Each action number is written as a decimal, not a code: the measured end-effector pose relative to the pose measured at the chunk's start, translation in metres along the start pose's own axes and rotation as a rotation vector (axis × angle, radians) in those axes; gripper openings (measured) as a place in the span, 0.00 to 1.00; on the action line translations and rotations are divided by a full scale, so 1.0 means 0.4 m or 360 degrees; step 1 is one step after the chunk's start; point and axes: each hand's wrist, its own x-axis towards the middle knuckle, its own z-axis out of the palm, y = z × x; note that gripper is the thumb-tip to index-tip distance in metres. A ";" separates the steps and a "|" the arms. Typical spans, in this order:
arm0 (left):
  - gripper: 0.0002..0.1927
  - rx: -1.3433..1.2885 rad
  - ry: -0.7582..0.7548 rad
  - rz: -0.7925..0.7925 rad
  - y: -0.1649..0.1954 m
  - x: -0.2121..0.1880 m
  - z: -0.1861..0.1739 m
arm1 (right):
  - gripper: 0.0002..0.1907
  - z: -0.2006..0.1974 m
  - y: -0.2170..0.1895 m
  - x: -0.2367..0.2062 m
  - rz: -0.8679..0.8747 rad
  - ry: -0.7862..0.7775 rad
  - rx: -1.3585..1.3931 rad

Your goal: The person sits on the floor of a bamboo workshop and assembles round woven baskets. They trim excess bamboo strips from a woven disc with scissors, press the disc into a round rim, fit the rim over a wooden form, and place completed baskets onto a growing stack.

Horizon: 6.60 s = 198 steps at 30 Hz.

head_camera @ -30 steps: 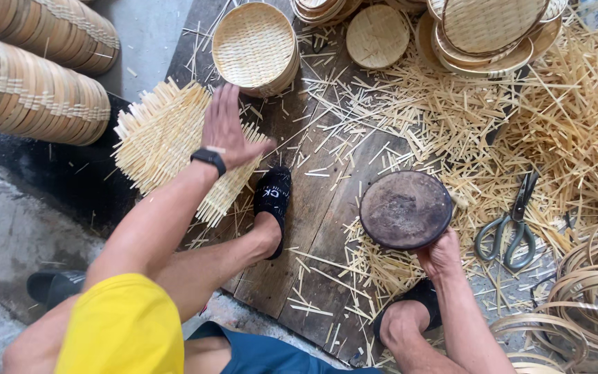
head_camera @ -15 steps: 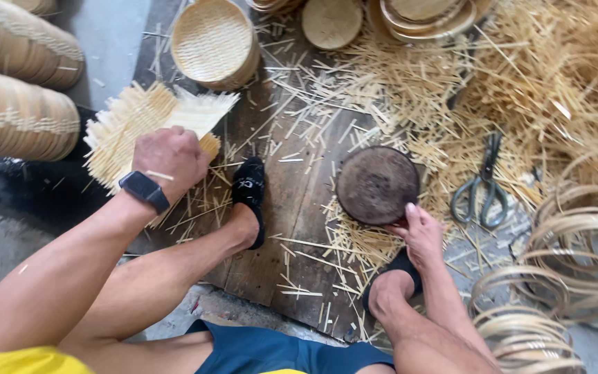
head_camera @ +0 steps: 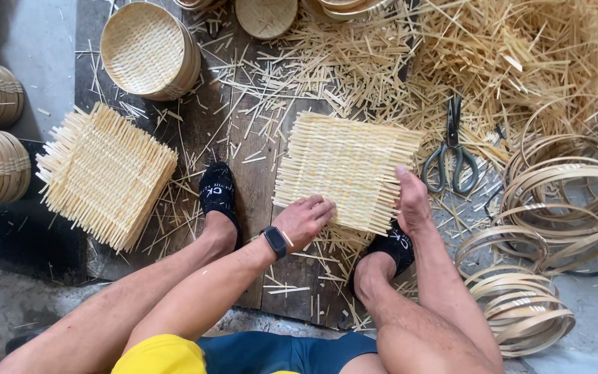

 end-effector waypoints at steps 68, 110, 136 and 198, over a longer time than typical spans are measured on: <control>0.17 -0.3369 0.0803 -0.1065 0.065 0.234 -0.345 | 0.26 0.127 -0.474 -0.272 -0.0131 -0.0163 -0.0502; 0.37 -0.3043 0.0281 -0.1257 0.091 0.225 -0.364 | 0.07 0.354 -0.346 -0.213 -0.1950 -0.0262 -0.2234; 0.17 -0.3332 0.1042 -0.0967 -0.082 0.185 -0.393 | 0.16 0.192 -0.320 -0.101 -0.0379 -0.0280 0.0077; 0.12 -0.1366 0.0513 -0.1881 -0.273 0.114 0.015 | 0.16 0.043 -0.075 0.109 -0.0112 0.0399 -0.1604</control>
